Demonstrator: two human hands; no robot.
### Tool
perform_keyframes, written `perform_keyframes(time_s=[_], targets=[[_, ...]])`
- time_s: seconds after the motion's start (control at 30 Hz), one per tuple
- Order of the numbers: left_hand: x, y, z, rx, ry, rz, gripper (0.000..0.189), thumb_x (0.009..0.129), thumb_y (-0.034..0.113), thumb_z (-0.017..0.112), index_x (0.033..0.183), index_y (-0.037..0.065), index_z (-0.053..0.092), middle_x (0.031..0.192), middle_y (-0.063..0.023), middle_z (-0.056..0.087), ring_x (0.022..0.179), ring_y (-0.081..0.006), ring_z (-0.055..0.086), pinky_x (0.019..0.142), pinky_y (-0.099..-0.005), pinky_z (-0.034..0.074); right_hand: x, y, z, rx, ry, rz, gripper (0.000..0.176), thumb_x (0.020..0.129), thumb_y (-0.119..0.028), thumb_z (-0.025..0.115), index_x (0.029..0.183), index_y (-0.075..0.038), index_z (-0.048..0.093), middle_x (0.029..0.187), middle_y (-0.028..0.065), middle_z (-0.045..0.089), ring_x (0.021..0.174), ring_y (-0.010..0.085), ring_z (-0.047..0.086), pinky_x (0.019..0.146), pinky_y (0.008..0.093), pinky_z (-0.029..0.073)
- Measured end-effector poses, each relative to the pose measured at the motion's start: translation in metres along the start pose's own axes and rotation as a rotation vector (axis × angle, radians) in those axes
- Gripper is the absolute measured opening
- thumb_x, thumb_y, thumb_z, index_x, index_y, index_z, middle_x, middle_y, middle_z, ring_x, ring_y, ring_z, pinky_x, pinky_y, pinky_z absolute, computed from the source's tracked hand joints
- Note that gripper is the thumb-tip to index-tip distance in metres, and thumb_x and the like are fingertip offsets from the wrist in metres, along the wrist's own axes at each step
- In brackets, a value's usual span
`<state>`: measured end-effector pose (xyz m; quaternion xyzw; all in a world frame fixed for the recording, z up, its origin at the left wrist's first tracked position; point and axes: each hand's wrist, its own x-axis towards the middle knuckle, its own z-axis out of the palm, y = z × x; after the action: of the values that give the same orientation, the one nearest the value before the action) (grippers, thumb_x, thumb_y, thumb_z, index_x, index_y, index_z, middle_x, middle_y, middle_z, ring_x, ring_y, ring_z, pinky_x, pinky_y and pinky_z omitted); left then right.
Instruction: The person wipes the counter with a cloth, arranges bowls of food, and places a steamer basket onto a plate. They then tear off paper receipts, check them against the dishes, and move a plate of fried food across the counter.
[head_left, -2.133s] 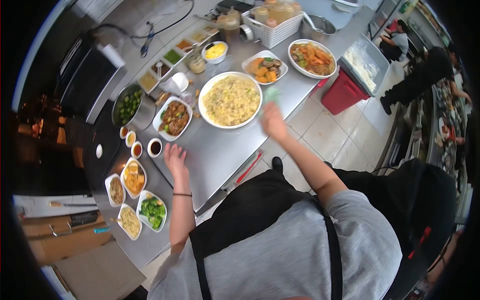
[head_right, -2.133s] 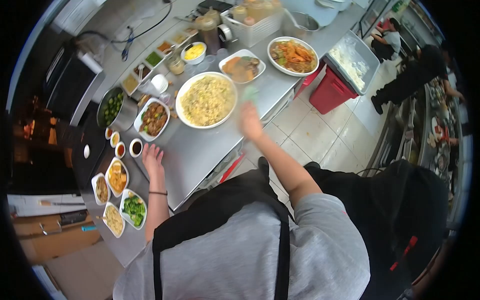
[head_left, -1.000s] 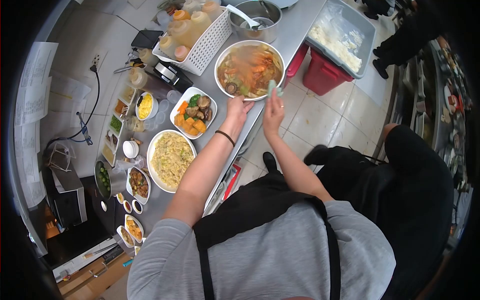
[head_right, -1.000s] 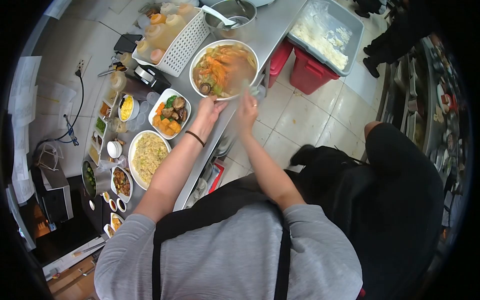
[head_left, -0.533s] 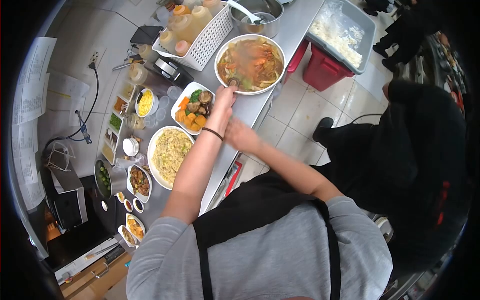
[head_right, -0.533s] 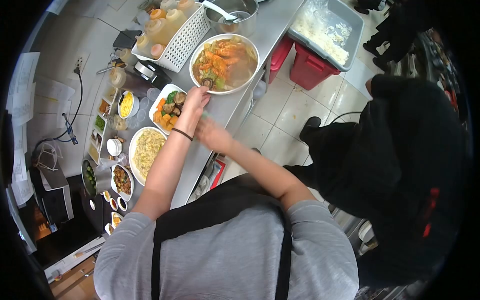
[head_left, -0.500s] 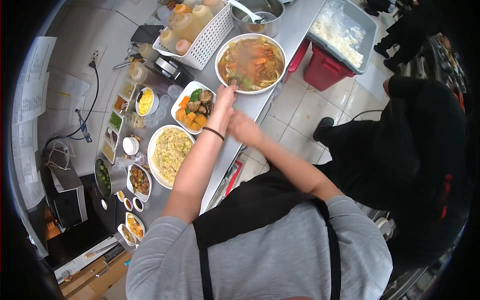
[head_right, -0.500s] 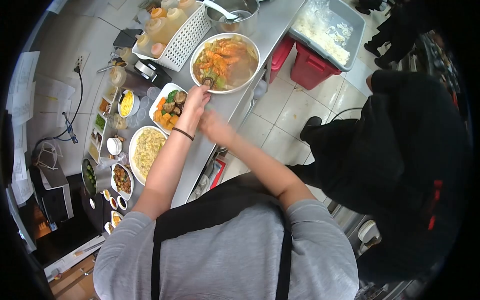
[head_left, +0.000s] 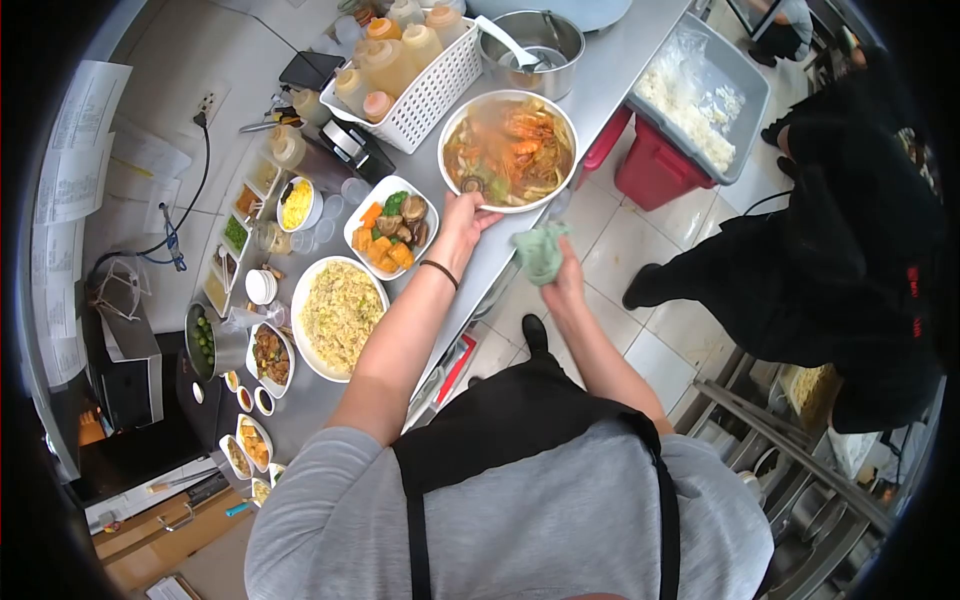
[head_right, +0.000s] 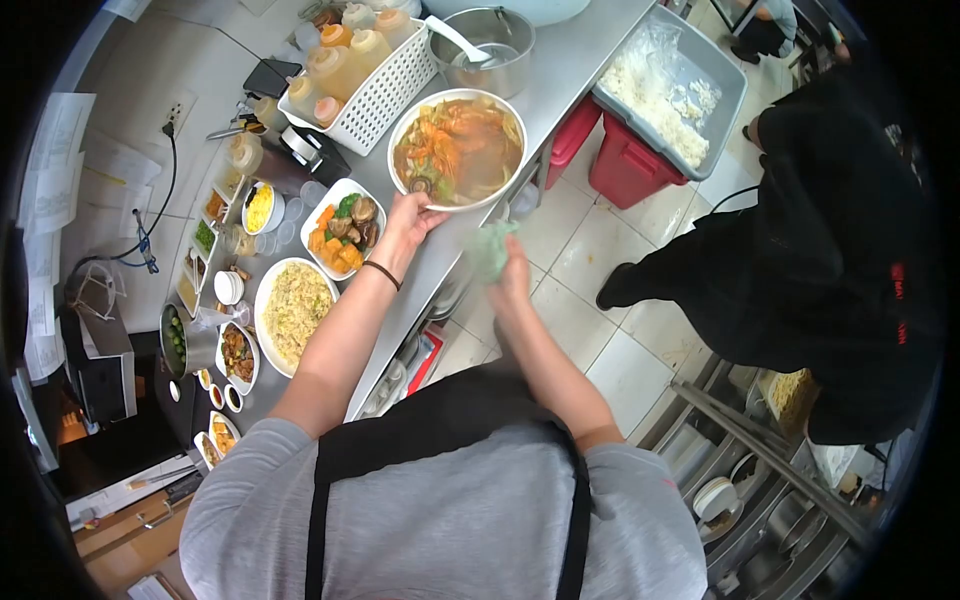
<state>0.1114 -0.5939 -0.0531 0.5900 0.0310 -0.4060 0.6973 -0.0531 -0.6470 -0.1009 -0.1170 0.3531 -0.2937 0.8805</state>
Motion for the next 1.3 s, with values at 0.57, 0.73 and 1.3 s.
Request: perform_keyframes(time_s=[0.57,0.73,1.3], targets=[[-0.160,0.037,-0.015,0.070,-0.147,-0.097,0.067,0.059,-0.005,0.044,0.124,0.004,0.033,0.104,-0.0127,0.051,0.082,-0.0231,0.060,0.065,-0.0375,0.055,-0.005,-0.084,0.110,0.226,-0.701,0.622,0.028,0.085,-0.025,0.048,0.098,-0.002,0.056,0.093,0.0100,0.060,0.081,0.0185,0.059,0.071,0.0285,0.049],[-0.201,0.033,-0.037,-0.020,-0.031,0.006,0.065,0.058,-0.007,0.045,0.122,0.001,0.036,0.105,-0.0103,0.051,0.085,-0.0178,0.058,0.065,-0.0315,0.054,-0.071,-0.023,0.077,0.158,-0.568,0.853,0.029,0.086,-0.025,0.047,0.102,-0.001,0.053,0.098,0.0109,0.058,0.085,0.0195,0.058,0.074,0.0296,0.049],[-0.526,-0.025,-0.264,-0.392,0.690,0.314,0.058,0.061,-0.006,0.046,0.119,-0.001,0.039,0.097,-0.0152,0.055,0.072,-0.0231,0.062,0.053,-0.0322,0.056,-0.247,0.181,0.125,-0.765,-0.737,0.917,0.031,0.090,-0.017,0.041,0.114,0.002,0.044,0.109,0.0139,0.054,0.096,0.0201,0.054,0.084,0.0325,0.045]])
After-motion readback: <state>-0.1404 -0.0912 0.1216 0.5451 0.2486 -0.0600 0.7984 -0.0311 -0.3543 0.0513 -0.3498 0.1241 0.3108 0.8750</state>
